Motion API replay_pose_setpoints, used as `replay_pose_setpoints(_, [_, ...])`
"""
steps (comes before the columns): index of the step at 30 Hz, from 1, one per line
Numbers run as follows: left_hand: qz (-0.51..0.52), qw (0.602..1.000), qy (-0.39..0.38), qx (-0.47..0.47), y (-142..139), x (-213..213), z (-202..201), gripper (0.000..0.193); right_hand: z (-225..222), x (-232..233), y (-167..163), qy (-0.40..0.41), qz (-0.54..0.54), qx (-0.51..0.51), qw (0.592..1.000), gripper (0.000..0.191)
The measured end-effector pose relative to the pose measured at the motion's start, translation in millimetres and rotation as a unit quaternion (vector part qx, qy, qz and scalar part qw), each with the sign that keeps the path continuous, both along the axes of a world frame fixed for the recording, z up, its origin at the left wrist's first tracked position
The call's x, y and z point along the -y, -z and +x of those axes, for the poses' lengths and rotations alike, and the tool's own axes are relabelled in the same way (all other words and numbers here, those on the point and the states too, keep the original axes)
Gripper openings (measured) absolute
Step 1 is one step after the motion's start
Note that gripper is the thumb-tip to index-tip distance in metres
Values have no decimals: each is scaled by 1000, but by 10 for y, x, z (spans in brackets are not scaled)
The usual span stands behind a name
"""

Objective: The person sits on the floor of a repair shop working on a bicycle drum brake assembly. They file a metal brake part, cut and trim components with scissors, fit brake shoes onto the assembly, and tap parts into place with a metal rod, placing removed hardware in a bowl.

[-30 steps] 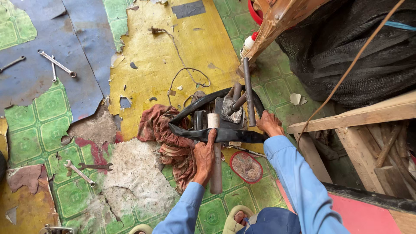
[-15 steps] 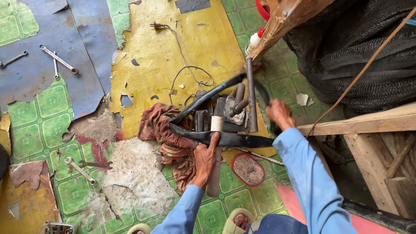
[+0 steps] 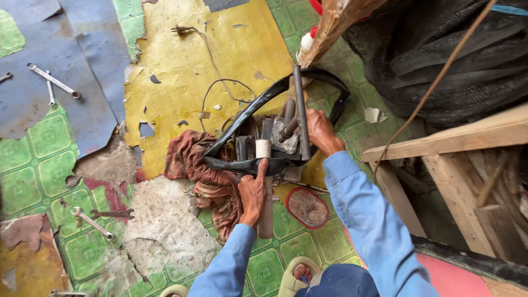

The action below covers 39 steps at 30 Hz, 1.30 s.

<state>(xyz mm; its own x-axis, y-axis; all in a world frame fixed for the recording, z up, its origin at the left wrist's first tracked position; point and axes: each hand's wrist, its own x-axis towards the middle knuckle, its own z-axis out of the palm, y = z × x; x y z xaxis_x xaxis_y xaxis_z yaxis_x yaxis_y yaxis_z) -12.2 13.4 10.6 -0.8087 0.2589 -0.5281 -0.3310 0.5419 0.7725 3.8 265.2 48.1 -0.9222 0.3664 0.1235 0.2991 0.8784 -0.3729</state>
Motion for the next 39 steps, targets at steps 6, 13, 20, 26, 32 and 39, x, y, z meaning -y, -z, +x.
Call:
replay_pose_setpoints(6, [-15, 995, 30, -90, 68, -17, -21, 91, 386, -162, -64, 255, -359, -118, 890, 20])
replay_pose_setpoints(13, [-6, 998, 31, -57, 100, -65, -108, 94, 1114, -301, 33, 327, 32, 7, 944, 39])
replay_pose_setpoints(20, [0, 997, 47, -69, 104, -106, -189, 93, 817, 334, 14, 55, -277, 92, 955, 49])
replay_pose_setpoints(26, [16, 997, 61, -44, 57, -35, -168, 93, 773, 747, 44, -45, -256, 27, 965, 54])
replay_pose_setpoints(32, [-2, 994, 56, -89, -9, -71, -134, 89, 827, 488, 76, 65, -335, 100, 934, 33])
replay_pose_setpoints(39, [-64, 988, -18, -142, 19, -393, -125, 84, 512, 447, -30, 61, -100, 59, 991, 28])
